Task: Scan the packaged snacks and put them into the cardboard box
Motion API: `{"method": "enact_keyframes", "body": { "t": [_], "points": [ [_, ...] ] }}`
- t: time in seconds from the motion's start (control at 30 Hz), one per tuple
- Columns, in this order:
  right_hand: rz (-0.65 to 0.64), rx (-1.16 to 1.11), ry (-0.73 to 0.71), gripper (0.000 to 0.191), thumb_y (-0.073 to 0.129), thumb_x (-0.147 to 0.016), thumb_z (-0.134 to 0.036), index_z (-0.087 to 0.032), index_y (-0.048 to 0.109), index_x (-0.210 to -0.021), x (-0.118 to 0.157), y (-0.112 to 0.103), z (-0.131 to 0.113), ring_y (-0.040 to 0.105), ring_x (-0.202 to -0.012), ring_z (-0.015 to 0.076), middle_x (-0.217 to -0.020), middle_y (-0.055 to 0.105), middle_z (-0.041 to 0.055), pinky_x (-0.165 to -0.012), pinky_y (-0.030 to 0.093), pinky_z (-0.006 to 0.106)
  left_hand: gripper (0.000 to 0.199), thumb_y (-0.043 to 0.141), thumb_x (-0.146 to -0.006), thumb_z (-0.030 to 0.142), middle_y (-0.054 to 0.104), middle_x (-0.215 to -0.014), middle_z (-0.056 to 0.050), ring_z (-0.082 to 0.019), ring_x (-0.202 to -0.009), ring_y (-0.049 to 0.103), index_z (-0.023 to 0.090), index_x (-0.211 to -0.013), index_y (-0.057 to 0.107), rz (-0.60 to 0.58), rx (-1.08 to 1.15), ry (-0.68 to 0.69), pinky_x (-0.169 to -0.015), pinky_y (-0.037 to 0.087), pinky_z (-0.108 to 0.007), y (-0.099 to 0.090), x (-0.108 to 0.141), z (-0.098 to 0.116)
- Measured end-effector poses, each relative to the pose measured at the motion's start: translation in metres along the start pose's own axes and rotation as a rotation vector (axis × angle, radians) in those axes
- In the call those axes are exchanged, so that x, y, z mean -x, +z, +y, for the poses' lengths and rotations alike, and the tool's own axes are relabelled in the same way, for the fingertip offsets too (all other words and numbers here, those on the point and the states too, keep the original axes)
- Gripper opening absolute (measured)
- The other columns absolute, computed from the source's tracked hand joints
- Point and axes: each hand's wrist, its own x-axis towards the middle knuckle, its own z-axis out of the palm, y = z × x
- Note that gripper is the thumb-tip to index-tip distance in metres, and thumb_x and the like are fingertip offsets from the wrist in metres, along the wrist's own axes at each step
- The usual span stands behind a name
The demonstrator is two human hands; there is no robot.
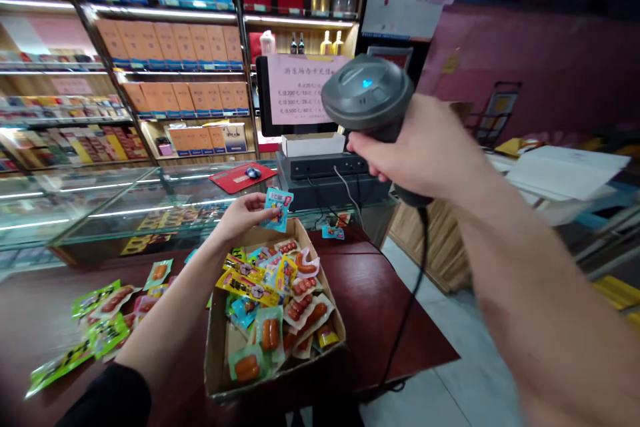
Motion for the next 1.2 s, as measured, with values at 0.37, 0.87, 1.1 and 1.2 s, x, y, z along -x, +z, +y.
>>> {"method": "enact_keyframes", "body": {
  "t": [0.37, 0.87, 1.1, 1.2],
  "points": [
    [-0.667, -0.893, 0.216, 0.038, 0.056, -0.084, -0.057, -0.019, 0.064, -0.084, 0.118, 0.079, 0.01, 0.058, -0.044, 0.0152, -0.053, 0.06, 0.0028, -0.045, 0.047, 0.028, 0.034, 0.081, -0.063, 0.034, 0.073, -0.08, -0.007, -0.017, -0.07, 0.069, 0.014, -0.087, 0.068, -0.006, -0.047, -0.164, -0.071, 0.053, -0.029, -0.02, 0.062, -0.036],
    [-0.669, -1.074, 0.355, 0.029, 0.068, -0.077, -0.045, -0.02, 0.053, -0.074, 0.134, 0.177, -0.034, 0.049, -0.042, 0.0118, -0.05, 0.054, -0.0017, -0.04, 0.042, 0.025, 0.029, 0.07, -0.071, 0.04, 0.073, -0.079, -0.007, -0.019, -0.068, 0.067, 0.018, -0.09, 0.073, 0.369, -0.453, -0.119, -0.063, 0.052, -0.027, -0.055, 0.086, -0.067],
    [-0.782, -1.115, 0.293, 0.026, 0.069, -0.076, -0.044, -0.021, 0.057, -0.08, 0.138, 0.193, -0.057, 0.051, -0.04, 0.0122, -0.052, 0.056, -0.0021, -0.038, 0.042, 0.025, 0.021, 0.065, -0.063, 0.014, 0.074, -0.084, -0.006, -0.024, -0.084, 0.066, 0.022, -0.079, 0.076, 0.386, -0.836, -0.253, -0.086, 0.048, -0.032, -0.138, 0.136, -0.09],
    [-0.797, -1.113, 0.257, 0.025, 0.068, -0.076, -0.043, -0.021, 0.057, -0.078, 0.136, 0.2, -0.07, 0.051, -0.042, 0.0125, -0.051, 0.056, -0.0023, -0.04, 0.043, 0.025, 0.028, 0.068, -0.064, 0.017, 0.072, -0.104, -0.007, -0.025, -0.099, 0.063, 0.024, -0.09, 0.076, 0.215, -0.879, -0.253, -0.096, 0.043, -0.032, -0.137, 0.15, -0.105]
  ]
}}
